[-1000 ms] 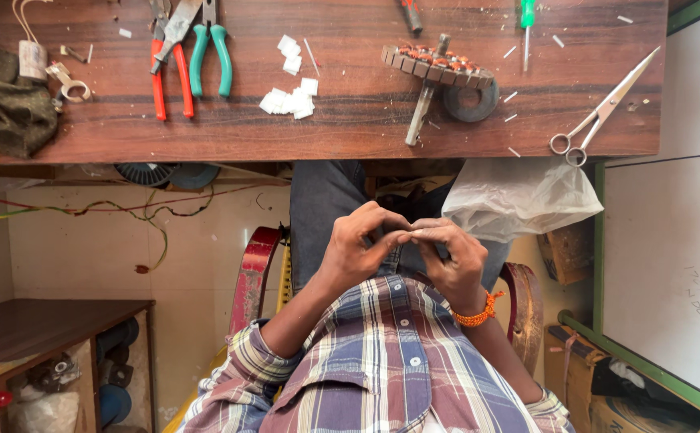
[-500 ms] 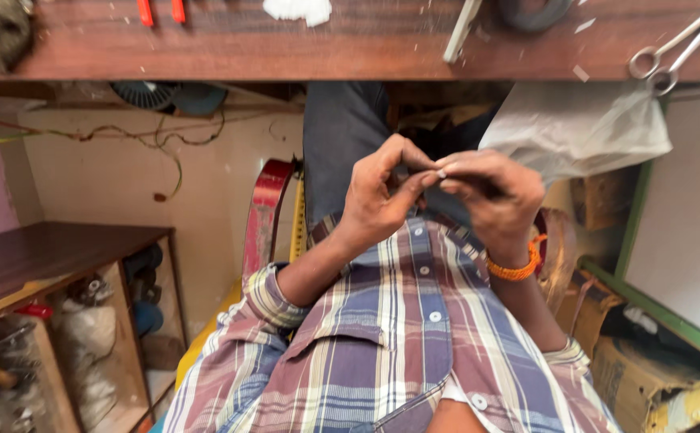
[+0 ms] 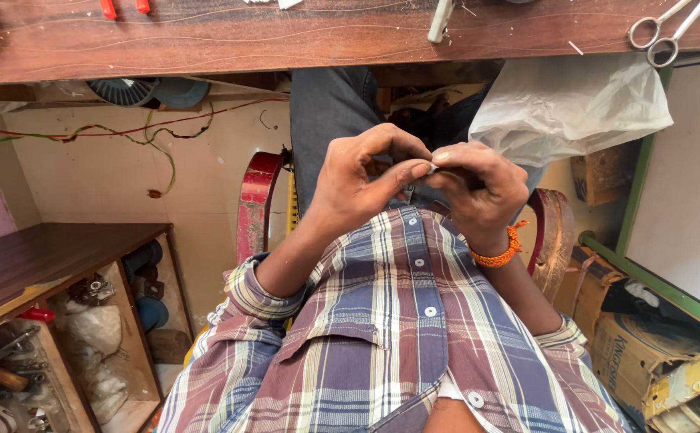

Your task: The person works on an electric motor armature at a workbench, using a green-handled screwdriver on the armature and inserting small white insulation pieces into its slots by hand. They use scissors to cut pieces, press them into the slots, and rotate the armature to work around it.

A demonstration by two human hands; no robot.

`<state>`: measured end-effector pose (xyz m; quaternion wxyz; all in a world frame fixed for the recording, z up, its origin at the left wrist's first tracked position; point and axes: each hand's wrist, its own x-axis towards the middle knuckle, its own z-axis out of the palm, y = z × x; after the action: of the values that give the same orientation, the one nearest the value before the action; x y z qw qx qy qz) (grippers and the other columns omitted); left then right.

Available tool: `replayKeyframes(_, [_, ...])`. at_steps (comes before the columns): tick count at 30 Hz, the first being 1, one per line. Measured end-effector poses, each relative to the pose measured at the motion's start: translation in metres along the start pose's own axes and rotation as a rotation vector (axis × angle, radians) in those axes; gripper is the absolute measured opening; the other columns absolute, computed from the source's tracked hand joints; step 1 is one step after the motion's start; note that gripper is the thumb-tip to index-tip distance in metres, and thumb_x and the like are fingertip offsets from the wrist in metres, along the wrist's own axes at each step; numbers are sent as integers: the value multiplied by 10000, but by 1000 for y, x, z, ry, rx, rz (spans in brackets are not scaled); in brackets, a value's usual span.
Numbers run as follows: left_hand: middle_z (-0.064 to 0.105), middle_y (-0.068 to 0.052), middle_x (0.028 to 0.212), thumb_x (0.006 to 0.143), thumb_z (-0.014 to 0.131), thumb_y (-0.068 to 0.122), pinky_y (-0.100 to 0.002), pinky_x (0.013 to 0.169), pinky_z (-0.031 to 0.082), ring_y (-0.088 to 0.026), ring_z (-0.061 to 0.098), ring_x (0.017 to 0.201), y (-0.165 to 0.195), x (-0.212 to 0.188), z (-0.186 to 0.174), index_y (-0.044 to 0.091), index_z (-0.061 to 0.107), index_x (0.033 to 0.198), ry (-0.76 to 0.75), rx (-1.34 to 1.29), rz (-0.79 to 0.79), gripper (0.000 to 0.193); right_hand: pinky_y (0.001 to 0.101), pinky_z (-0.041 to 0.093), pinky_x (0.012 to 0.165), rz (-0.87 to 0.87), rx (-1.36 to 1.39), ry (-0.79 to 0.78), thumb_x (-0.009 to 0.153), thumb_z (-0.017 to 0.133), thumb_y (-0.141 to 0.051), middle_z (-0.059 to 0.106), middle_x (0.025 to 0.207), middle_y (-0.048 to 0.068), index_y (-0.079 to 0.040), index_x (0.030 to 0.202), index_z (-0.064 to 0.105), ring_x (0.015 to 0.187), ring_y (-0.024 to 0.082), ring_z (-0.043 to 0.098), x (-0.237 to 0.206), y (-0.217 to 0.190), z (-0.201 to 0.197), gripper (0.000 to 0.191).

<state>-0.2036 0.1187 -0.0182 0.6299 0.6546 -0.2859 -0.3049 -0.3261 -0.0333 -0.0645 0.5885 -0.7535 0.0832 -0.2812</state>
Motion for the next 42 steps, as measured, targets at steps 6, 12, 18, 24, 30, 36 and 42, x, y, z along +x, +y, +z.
replayKeyframes(6, [697,-60,906,970,770,102,-268,662,544,-161,697,817,-1,4,-10,39,716,1055,-11,317,123,119,275,615,874,288,104,-78,1021,736,30,736,1046,119,38,1113,645,969,155,733,1,2,2,129])
replayKeyframes(12, [647,-69,1040,968,770,79,-263,737,610,-150,713,923,-3,4,-14,35,677,1169,-185,87,230,226,280,590,687,654,841,-155,978,696,-11,695,926,100,-6,1046,595,754,147,687,2,7,-10,122])
replayKeyframes(18, [663,-56,1043,957,776,30,-243,693,556,-121,698,876,-4,-4,-9,39,693,1157,-122,145,252,216,252,539,530,897,1023,-210,955,691,-26,648,820,78,-18,1012,584,654,125,643,6,5,-18,122])
replayKeyframes(24, [613,-45,927,945,730,-16,-253,660,516,-111,662,798,-5,-12,3,20,681,1058,32,104,95,128,234,529,539,956,930,-164,963,689,-34,649,814,69,-25,1003,584,657,104,632,10,2,-10,112])
replayKeyframes(30, [565,-58,856,914,745,-38,-298,645,472,-125,615,739,-9,-4,9,16,632,938,70,117,54,127,238,538,587,990,968,-253,968,737,-116,667,855,61,-31,1023,588,706,112,654,13,22,-19,180])
replayKeyframes(36, [598,-65,1180,876,831,170,-399,960,490,-270,536,1113,12,33,-4,108,671,1210,-73,473,411,375,239,496,630,720,1140,-201,1019,760,-124,662,901,58,-60,1083,587,718,118,608,4,42,-36,195])
replayKeyframes(42, [504,-43,1438,901,867,378,-485,1129,410,-318,454,1354,27,97,-30,201,620,1338,-51,909,749,532,220,449,541,584,1187,-23,996,737,-102,669,954,93,-58,1160,622,596,106,556,-9,54,-65,205])
